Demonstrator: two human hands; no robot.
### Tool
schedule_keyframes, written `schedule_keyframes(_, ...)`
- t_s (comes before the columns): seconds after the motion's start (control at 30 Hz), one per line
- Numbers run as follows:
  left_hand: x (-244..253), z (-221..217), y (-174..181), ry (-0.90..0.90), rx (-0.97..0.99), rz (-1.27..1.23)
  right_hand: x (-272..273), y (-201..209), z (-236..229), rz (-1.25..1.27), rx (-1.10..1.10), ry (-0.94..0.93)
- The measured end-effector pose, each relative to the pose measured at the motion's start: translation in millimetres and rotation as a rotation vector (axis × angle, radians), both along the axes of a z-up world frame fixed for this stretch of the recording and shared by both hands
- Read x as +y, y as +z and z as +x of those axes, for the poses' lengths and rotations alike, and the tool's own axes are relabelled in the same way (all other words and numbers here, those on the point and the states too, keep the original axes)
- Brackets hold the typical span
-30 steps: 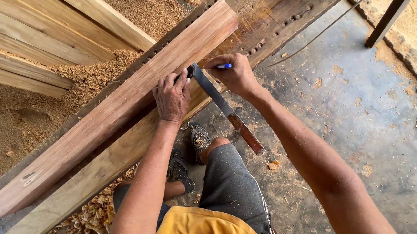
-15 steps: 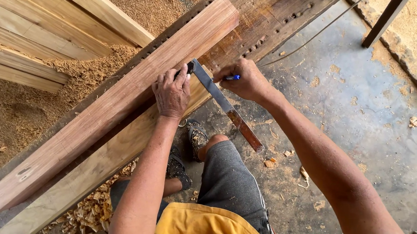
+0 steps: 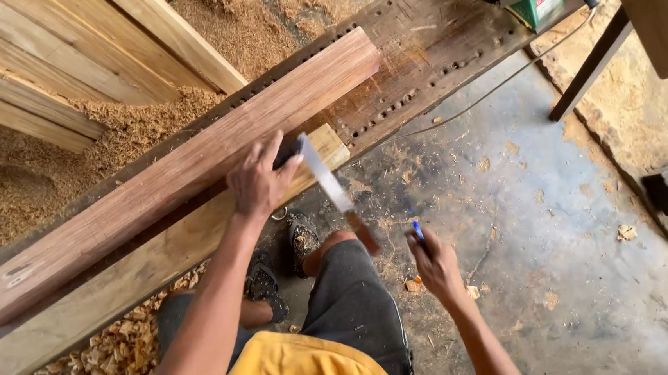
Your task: Using a square and a pen to mark lines on wooden planks on a workbench.
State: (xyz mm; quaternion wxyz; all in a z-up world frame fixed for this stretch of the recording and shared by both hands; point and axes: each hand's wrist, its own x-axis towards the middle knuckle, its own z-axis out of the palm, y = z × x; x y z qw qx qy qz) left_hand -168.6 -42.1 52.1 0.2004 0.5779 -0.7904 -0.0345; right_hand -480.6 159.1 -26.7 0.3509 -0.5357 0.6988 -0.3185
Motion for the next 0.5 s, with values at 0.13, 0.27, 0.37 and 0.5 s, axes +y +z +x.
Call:
schedule_keyframes(0.13,95.4,39.8,4.0,0.125,0.157,-0.029,78.9,-13.6,7.7,-0.007,0.071,-0.053)
schedule_keyframes(0.27,190.4,77.2,-19.4,0.320,0.340,-0.094,82.2,56.4,44.3,-0.273,0.324,0.122)
schedule_keyframes(0.37,240.6,108.7,-59.7,0.555,0.292,0.006,70.5,104.9,68.8,-0.008,0.155,0.440)
schedule_keyframes(0.5,284.3,136.4,-43.8,0.597,0.411,0.040,79.1,61.6,84.8,-0.053,0.071,0.574)
